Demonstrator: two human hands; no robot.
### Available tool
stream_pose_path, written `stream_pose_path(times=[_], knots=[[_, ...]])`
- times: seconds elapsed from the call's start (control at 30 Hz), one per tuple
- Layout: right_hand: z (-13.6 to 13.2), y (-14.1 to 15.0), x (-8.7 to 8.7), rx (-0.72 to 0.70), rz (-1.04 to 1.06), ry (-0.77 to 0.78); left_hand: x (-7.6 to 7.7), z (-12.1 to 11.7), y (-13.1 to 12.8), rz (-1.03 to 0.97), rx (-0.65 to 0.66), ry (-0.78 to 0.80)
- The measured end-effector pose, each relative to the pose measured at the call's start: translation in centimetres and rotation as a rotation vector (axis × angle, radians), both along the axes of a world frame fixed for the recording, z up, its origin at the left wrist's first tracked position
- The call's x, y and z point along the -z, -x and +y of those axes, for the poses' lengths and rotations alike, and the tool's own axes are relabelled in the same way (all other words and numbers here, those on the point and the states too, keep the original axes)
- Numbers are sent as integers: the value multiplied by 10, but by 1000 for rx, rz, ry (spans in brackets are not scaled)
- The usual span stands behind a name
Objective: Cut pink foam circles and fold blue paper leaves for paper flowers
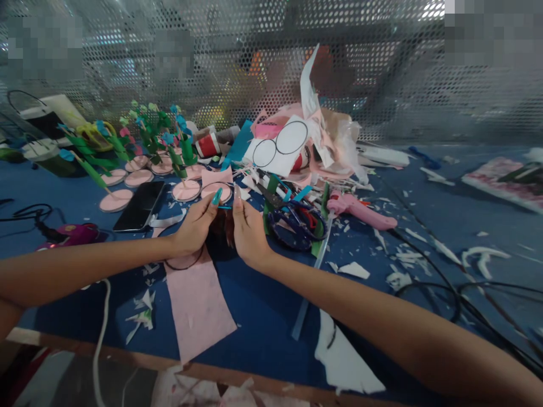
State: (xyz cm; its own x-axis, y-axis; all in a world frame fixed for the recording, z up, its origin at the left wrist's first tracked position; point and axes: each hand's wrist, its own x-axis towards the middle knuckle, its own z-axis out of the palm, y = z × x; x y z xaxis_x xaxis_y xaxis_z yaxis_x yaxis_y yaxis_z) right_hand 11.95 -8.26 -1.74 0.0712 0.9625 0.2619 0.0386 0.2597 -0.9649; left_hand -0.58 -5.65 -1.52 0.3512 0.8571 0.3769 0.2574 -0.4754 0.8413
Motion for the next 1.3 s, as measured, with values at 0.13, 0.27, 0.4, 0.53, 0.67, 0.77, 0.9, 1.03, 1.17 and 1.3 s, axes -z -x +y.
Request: stream_pose_path(times=[0.13, 0.27, 0.4, 0.53, 0.67, 0.77, 0.9, 1.03, 1.17, 1.3], knots=[[1, -1, 1, 19, -1, -27, -3, -1, -2, 22, -15, -56], [0, 0, 0, -40, 41, 27, -4, -2, -2, 45, -40, -87], [-2, 3, -1, -39, 71, 31, -5, -3, -1, 71, -48, -116], [-2, 3, -1, -15, 67, -2, -6, -6, -1, 92, -52, -148], [-2, 4, 0, -24, 70, -15, -6, -8, -1, 123, -54, -180], [-2, 4, 0, -35, 71, -3, -6, -8, 0, 136, -60, -199], [-2, 4, 1, -44, 61, -13, -6, -7, 1, 152, -51, -197], [-3, 4, 0, -44, 60, -24, -6, -7, 1, 157, -53, -216], [-3, 4, -1, -52, 67, -13, -6, -7, 1, 165, -72, -218], [-4, 5, 0, -53, 64, -3, -6, -7, 1, 179, -75, -223]])
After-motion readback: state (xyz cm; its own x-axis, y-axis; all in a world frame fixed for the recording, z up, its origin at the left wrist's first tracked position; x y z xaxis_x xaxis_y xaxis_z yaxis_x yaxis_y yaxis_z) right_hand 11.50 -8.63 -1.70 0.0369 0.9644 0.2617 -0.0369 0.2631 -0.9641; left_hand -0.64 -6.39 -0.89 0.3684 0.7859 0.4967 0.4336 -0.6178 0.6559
